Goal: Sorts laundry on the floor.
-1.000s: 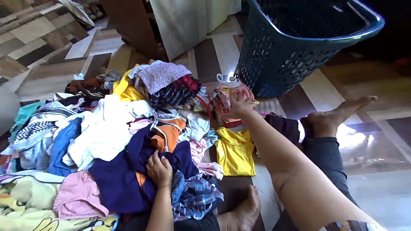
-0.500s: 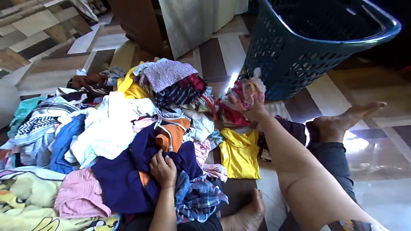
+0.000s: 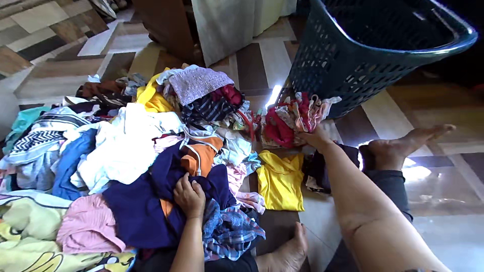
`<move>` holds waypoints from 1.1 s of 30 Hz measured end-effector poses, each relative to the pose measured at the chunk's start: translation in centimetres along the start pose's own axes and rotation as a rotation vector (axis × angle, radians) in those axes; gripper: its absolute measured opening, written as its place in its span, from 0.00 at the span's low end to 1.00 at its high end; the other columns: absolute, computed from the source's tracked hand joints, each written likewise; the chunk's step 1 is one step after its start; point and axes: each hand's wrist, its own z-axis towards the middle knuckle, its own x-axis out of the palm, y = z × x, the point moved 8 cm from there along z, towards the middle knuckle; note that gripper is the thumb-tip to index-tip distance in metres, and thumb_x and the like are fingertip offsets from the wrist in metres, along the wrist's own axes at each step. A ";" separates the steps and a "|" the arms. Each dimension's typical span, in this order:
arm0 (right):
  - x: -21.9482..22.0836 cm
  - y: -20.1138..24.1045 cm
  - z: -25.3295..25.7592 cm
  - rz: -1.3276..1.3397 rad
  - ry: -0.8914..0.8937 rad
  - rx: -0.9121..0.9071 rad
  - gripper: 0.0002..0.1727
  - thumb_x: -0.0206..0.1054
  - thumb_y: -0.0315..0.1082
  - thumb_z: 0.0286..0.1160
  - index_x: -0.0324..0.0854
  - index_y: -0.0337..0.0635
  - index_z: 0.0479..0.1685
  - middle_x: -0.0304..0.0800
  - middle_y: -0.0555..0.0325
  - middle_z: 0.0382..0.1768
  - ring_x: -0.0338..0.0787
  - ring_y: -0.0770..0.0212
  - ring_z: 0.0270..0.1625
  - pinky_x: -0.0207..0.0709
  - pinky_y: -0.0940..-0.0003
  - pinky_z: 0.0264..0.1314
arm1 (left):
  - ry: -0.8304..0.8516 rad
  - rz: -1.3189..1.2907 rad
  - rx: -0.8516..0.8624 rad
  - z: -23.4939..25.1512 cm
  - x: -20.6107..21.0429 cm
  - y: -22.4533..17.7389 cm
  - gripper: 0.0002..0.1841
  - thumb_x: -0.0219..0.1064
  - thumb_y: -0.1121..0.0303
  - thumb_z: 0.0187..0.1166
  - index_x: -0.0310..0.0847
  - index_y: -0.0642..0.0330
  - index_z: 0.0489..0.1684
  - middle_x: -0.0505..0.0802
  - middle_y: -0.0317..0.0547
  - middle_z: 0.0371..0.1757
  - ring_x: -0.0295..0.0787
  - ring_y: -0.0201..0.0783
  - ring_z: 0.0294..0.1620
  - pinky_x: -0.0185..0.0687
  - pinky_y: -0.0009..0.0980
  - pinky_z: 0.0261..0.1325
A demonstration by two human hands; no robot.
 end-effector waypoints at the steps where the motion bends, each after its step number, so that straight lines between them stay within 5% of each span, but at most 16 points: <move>1: 0.0 0.0 0.3 -0.045 -0.002 -0.025 0.36 0.78 0.36 0.72 0.70 0.34 0.79 0.82 0.27 0.66 0.83 0.30 0.70 0.71 0.27 0.72 | 0.003 0.002 0.001 0.0 0.0 0.0 0.24 0.50 0.66 0.81 0.82 0.74 0.64 0.88 0.73 0.60 0.85 0.73 0.61 0.74 0.64 0.62; 4: 0.3 1.4 0.0 -0.204 0.001 -0.029 0.45 0.78 0.39 0.71 0.61 0.32 0.86 0.70 0.20 0.76 0.72 0.22 0.78 0.64 0.23 0.76 | 0.003 0.000 -0.001 0.1 0.0 0.1 0.23 0.50 0.66 0.81 0.83 0.74 0.64 0.88 0.73 0.60 0.85 0.72 0.61 0.74 0.64 0.62; 6: 1.0 3.9 -1.0 -0.381 0.019 -0.027 0.52 0.79 0.41 0.69 0.52 0.33 0.91 0.61 0.17 0.81 0.71 0.16 0.75 0.66 0.18 0.70 | 0.005 -0.005 -0.002 0.2 -0.1 0.0 0.23 0.51 0.67 0.81 0.83 0.74 0.63 0.89 0.73 0.60 0.85 0.72 0.62 0.74 0.64 0.62; 9: 4.1 8.3 -2.2 -0.655 0.064 -0.179 0.54 0.81 0.49 0.64 0.57 0.38 0.91 0.57 0.20 0.85 0.66 0.14 0.78 0.55 0.11 0.70 | 0.009 -0.005 -0.013 0.2 0.0 0.1 0.23 0.50 0.67 0.81 0.83 0.74 0.64 0.88 0.73 0.60 0.84 0.73 0.62 0.74 0.64 0.62; 12: 7.5 11.2 -1.8 -0.768 0.146 -0.363 0.48 0.76 0.60 0.66 0.68 0.45 0.86 0.63 0.24 0.83 0.63 0.18 0.82 0.47 0.11 0.74 | 0.028 -0.014 -0.019 0.2 0.2 0.2 0.23 0.51 0.67 0.81 0.82 0.74 0.65 0.88 0.73 0.61 0.84 0.73 0.63 0.73 0.65 0.63; 14: 7.6 13.1 -0.8 -0.773 0.150 -0.362 0.42 0.63 0.65 0.78 0.70 0.44 0.84 0.70 0.24 0.78 0.70 0.19 0.78 0.52 0.13 0.73 | 0.022 -0.018 -0.020 0.2 0.1 0.3 0.23 0.51 0.67 0.80 0.82 0.74 0.65 0.88 0.73 0.61 0.85 0.71 0.62 0.74 0.64 0.63; 17: 5.9 15.0 0.9 -0.695 -0.002 -0.397 0.29 0.56 0.54 0.88 0.80 0.41 0.73 0.85 0.27 0.65 0.78 0.21 0.73 0.55 0.16 0.75 | 0.010 -0.017 -0.013 0.2 0.1 0.3 0.23 0.51 0.67 0.81 0.83 0.74 0.63 0.89 0.72 0.60 0.85 0.72 0.62 0.74 0.64 0.63; 20: 7.0 13.8 1.9 -0.611 -0.006 -0.447 0.26 0.64 0.46 0.84 0.81 0.44 0.75 0.65 0.28 0.83 0.54 0.19 0.87 0.40 0.12 0.78 | 0.015 -0.023 -0.014 0.2 0.1 0.3 0.23 0.51 0.67 0.80 0.83 0.75 0.63 0.89 0.73 0.60 0.85 0.73 0.62 0.74 0.65 0.63; 23: 10.1 12.4 1.4 -0.694 0.129 -0.384 0.33 0.67 0.45 0.79 0.70 0.62 0.87 0.44 0.38 0.94 0.34 0.15 0.90 0.28 0.05 0.74 | 0.026 -0.020 -0.023 0.4 0.1 0.3 0.24 0.51 0.66 0.80 0.82 0.75 0.64 0.88 0.74 0.61 0.84 0.73 0.62 0.73 0.65 0.63; 28: 9.8 11.8 1.4 -0.731 0.188 -0.193 0.37 0.75 0.44 0.69 0.73 0.64 0.84 0.48 0.35 0.92 0.49 0.12 0.85 0.46 0.04 0.67 | 0.049 -0.029 -0.026 0.3 0.1 0.4 0.24 0.51 0.66 0.81 0.82 0.75 0.65 0.88 0.73 0.63 0.84 0.73 0.64 0.73 0.65 0.65; 33: 7.2 10.1 -0.5 -0.645 0.158 -0.085 0.32 0.68 0.48 0.78 0.73 0.59 0.84 0.52 0.23 0.87 0.55 0.09 0.82 0.54 0.07 0.65 | 0.033 -0.037 -0.025 0.3 0.0 0.3 0.23 0.51 0.67 0.81 0.82 0.75 0.65 0.87 0.74 0.63 0.84 0.73 0.64 0.73 0.65 0.64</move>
